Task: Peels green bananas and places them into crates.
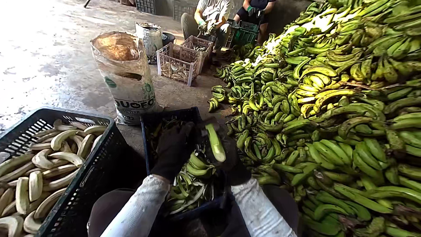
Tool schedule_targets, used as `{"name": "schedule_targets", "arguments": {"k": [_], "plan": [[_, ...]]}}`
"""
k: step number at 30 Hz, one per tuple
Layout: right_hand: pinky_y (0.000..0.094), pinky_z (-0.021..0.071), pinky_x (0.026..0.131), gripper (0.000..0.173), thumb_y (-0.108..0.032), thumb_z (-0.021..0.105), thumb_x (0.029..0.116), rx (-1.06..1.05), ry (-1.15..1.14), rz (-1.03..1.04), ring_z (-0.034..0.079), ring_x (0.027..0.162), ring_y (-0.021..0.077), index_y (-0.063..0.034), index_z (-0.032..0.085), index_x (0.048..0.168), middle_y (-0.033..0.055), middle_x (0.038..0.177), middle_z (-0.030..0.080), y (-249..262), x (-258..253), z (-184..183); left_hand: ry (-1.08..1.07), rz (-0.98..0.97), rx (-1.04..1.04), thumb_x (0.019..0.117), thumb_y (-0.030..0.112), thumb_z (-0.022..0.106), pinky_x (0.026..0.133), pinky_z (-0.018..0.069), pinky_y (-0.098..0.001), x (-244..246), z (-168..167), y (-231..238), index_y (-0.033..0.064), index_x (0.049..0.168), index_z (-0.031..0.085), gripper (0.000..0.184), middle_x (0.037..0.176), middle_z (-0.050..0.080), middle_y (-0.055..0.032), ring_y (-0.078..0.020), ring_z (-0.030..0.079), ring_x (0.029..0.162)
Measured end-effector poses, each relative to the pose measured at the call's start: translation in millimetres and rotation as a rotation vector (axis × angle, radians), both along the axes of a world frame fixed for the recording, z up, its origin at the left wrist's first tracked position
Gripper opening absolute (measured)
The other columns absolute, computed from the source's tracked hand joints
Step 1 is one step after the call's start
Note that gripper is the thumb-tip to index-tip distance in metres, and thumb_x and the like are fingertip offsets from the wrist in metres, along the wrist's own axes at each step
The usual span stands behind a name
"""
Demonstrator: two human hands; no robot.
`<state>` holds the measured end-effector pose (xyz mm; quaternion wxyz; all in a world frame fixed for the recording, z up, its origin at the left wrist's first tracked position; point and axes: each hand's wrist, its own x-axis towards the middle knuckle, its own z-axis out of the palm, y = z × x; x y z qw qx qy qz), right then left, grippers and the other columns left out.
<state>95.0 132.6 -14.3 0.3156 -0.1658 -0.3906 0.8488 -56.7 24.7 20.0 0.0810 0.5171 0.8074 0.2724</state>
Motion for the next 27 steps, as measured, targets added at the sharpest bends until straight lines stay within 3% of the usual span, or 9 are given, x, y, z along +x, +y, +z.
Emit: {"name": "schedule_targets", "arguments": {"k": [5, 9, 12, 14, 17, 20, 22, 26, 27], "plan": [[0.029, 0.0564, 0.048, 0.041, -0.035, 0.032, 0.1097, 0.094, -0.062, -0.079, 0.062, 0.056, 0.0142, -0.0058, 0.059, 0.115, 0.0084, 0.077, 0.064, -4, 11, -8, -0.158, 0.107, 0.203, 0.1029, 0.045, 0.057, 0.086, 0.0529, -0.0619, -25, -2, 1, 0.0162, 0.142, 0.056, 0.049, 0.118, 0.065, -0.0194, -0.038, 0.066, 0.102], [0.0241, 0.0568, 0.052, 0.031, -0.034, 0.044, 0.1046, 0.241, -0.099, -0.294, 0.063, 0.058, 0.008, -0.01, 0.062, 0.113, 0.0024, 0.075, 0.065, 15, 14, 0, -0.331, -0.184, 0.154, 0.102, 0.053, 0.053, 0.086, 0.0573, -0.053, -8, -6, -12, 0.0219, 0.139, 0.06, 0.049, 0.116, 0.069, -0.007, -0.0232, 0.069, 0.099], [0.026, 0.0573, 0.064, 0.034, -0.036, 0.045, 0.1047, 0.394, -0.203, -0.438, 0.064, 0.072, 0.0069, -0.0128, 0.058, 0.126, -0.0008, 0.087, 0.065, 25, 13, 3, -0.382, -0.395, 0.132, 0.1018, 0.058, 0.048, 0.093, 0.056, -0.0475, 12, -13, -20, 0.0205, 0.143, 0.059, 0.056, 0.122, 0.069, -0.0049, -0.018, 0.067, 0.106], [0.0267, 0.0577, 0.069, 0.042, -0.036, 0.044, 0.1052, 0.443, -0.18, -0.344, 0.065, 0.079, 0.0075, -0.0129, 0.053, 0.139, 0.0004, 0.097, 0.067, 22, 14, -1, -0.298, -0.378, 0.144, 0.1014, 0.058, 0.048, 0.094, 0.055, -0.0494, 14, -18, -17, 0.0228, 0.143, 0.06, 0.055, 0.122, 0.069, -0.0059, -0.0209, 0.067, 0.109], [0.0263, 0.0578, 0.059, 0.025, -0.027, 0.053, 0.1014, 0.413, -0.026, -0.032, 0.065, 0.067, 0.0088, -0.0115, 0.063, 0.119, 0.0018, 0.086, 0.069, 4, 9, -9, -0.104, -0.12, 0.152, 0.0988, 0.037, 0.063, 0.088, 0.053, -0.0615, -5, -15, -6, 0.0215, 0.142, 0.061, 0.045, 0.119, 0.068, -0.0171, -0.0381, 0.066, 0.106], [0.0277, 0.0596, 0.062, 0.029, -0.017, 0.039, 0.1059, 0.315, -0.049, 0.046, 0.067, 0.068, 0.0118, -0.006, 0.061, 0.122, 0.0062, 0.088, 0.07, -10, 10, -5, -0.109, 0.073, 0.166, 0.1007, 0.038, 0.064, 0.087, 0.0527, -0.0634, -28, -6, -1, 0.0152, 0.143, 0.057, 0.049, 0.121, 0.065, -0.0215, -0.0412, 0.066, 0.106], [0.029, 0.0595, 0.06, 0.036, -0.025, 0.034, 0.1071, 0.273, -0.093, -0.107, 0.067, 0.067, 0.0134, -0.0073, 0.059, 0.125, 0.0075, 0.087, 0.069, -6, 5, 0, -0.186, 0.029, 0.234, 0.1022, 0.044, 0.059, 0.091, 0.0536, -0.0598, -27, -7, -6, 0.0148, 0.143, 0.056, 0.051, 0.125, 0.065, -0.0171, -0.0343, 0.066, 0.108], [0.033, 0.0573, 0.079, 0.045, -0.037, 0.045, 0.1052, 0.525, -0.211, -0.591, 0.064, 0.094, 0.0115, -0.0131, 0.049, 0.143, 0.004, 0.112, 0.064, 15, -6, 17, -0.345, -0.195, 0.246, 0.1021, 0.052, 0.051, 0.095, 0.0549, -0.0499, 11, -16, -20, 0.0167, 0.145, 0.057, 0.056, 0.125, 0.067, -0.0104, -0.0234, 0.067, 0.11], [0.0329, 0.0572, 0.077, 0.046, -0.04, 0.048, 0.1032, 0.507, -0.206, -0.704, 0.064, 0.092, 0.0111, -0.0143, 0.048, 0.141, 0.0032, 0.11, 0.063, 17, -12, 24, -0.345, -0.224, 0.274, 0.1017, 0.054, 0.05, 0.094, 0.0552, -0.0482, 20, -19, -22, 0.0164, 0.144, 0.058, 0.057, 0.124, 0.067, -0.0098, -0.0222, 0.067, 0.109]]}}
